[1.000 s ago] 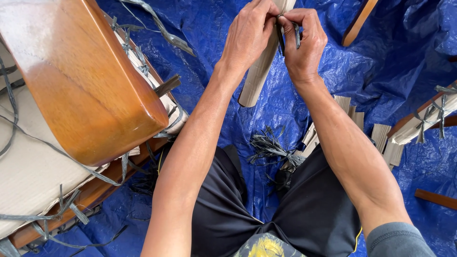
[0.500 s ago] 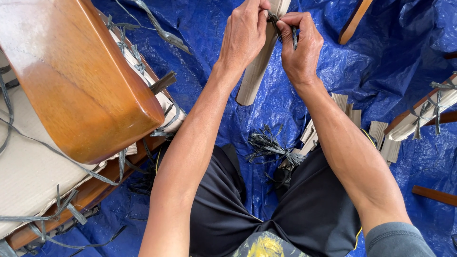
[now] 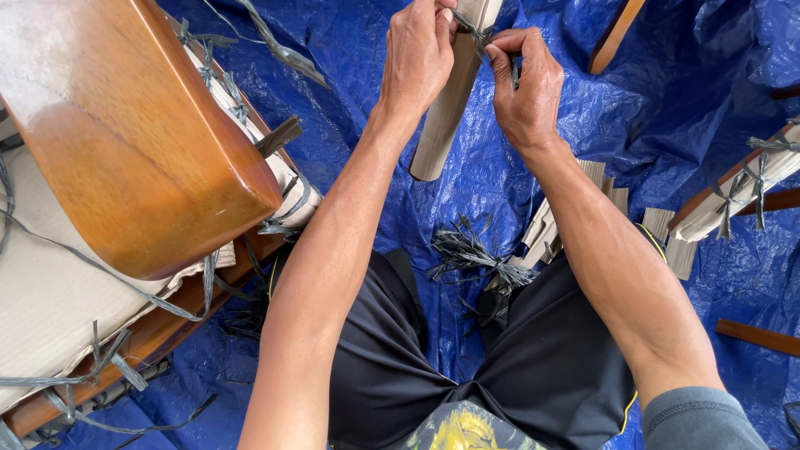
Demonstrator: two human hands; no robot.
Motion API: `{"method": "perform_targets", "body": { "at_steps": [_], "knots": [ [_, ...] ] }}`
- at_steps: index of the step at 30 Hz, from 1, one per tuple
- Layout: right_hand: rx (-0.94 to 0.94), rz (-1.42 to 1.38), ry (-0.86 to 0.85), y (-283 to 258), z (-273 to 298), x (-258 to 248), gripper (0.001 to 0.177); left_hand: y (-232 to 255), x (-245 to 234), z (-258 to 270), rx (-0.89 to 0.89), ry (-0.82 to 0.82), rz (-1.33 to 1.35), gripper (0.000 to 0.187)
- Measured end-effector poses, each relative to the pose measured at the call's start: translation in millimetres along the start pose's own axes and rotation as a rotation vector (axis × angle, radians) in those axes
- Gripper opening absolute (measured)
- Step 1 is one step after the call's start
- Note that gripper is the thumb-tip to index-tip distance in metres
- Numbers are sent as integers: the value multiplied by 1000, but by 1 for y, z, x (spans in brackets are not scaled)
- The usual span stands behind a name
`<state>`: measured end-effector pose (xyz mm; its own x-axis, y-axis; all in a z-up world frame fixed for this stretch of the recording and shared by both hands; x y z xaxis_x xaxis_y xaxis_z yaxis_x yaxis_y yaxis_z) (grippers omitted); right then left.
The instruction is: Wrapping wooden chair legs with protective cardboard and plastic strips.
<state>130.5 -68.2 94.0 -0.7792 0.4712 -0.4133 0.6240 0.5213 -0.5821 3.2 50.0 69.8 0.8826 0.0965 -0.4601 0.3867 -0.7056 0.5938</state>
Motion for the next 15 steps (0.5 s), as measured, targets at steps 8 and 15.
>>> {"method": "perform_targets", "body": {
  "at_steps": [8, 15],
  "knots": [
    [60, 25, -28, 5, 4, -2, 16, -14, 11, 3, -74, -43, -41, 11],
    [82, 52, -27, 11, 11, -7, 16, -16, 11, 4, -59, -26, 37, 15]
  ]
}}
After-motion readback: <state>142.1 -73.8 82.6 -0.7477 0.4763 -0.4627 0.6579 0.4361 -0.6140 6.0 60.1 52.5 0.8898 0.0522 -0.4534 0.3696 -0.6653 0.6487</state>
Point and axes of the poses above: each hand's wrist, its own z-axis away from the middle knuckle, its own x-axis out of the palm, y = z × x, the point moved 8 cm from there along -z, towards the middle knuckle, and after that the axes turned 15 degrees about -z, right-handed, at the moved point
